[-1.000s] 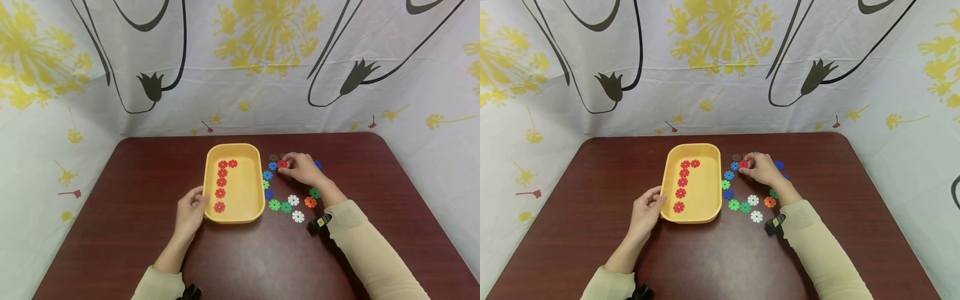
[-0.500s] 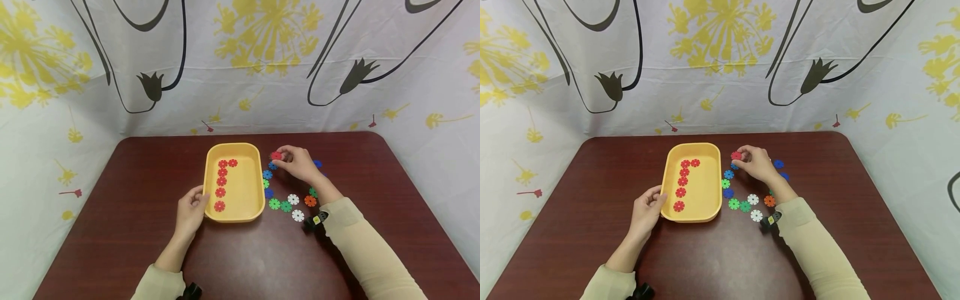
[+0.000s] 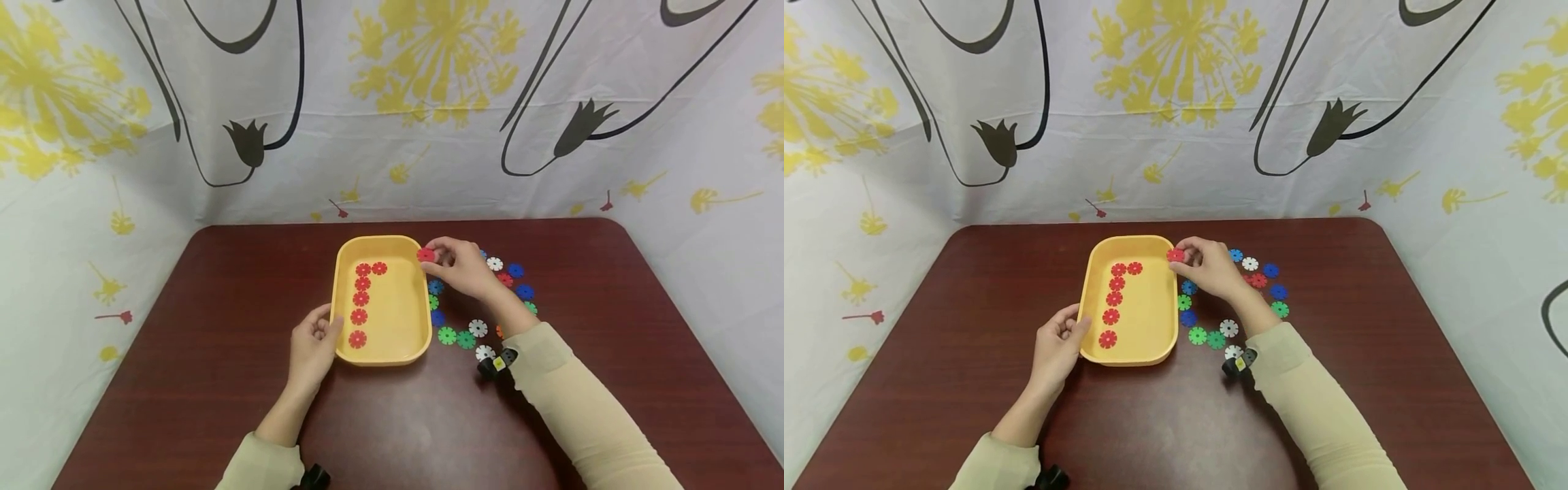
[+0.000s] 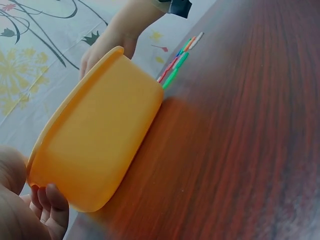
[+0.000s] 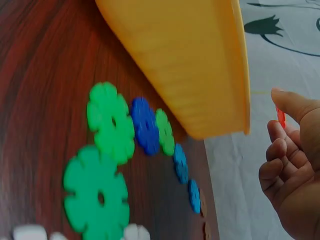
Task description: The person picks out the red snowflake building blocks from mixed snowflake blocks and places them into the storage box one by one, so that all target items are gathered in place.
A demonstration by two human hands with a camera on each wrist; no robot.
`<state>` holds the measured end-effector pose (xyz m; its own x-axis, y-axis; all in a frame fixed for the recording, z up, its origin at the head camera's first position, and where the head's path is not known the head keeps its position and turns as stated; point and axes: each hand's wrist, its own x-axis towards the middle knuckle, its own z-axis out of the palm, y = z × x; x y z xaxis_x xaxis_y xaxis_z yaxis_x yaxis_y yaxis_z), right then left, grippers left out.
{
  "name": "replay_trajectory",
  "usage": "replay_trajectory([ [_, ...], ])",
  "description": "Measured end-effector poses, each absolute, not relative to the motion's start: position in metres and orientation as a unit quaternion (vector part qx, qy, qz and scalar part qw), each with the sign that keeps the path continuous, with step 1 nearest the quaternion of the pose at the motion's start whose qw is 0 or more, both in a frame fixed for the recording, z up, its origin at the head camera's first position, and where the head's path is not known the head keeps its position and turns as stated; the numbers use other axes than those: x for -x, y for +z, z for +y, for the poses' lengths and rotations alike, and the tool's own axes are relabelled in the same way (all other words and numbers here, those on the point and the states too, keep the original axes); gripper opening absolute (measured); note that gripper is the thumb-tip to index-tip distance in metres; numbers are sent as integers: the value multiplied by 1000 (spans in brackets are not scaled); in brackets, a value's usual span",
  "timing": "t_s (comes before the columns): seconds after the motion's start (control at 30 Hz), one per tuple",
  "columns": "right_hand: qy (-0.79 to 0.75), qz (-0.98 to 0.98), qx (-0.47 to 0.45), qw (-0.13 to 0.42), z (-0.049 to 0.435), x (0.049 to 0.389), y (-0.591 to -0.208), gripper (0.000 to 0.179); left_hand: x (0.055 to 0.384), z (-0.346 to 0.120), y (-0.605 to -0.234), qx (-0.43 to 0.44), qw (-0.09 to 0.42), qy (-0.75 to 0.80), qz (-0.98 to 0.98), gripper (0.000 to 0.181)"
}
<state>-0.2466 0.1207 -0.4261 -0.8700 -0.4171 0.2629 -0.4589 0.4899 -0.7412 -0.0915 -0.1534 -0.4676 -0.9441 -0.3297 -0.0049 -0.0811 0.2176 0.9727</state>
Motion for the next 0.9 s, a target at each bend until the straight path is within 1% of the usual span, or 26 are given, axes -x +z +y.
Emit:
replay_trajectory([
  [0.47, 459, -848, -264, 0, 89, 239, -422, 30, 92, -151, -471, -144, 98, -621, -764, 38],
  [0.9, 435, -848, -302, 5, 68, 237, -422, 32, 91, -150, -470, -138, 101, -634, -755, 36],
])
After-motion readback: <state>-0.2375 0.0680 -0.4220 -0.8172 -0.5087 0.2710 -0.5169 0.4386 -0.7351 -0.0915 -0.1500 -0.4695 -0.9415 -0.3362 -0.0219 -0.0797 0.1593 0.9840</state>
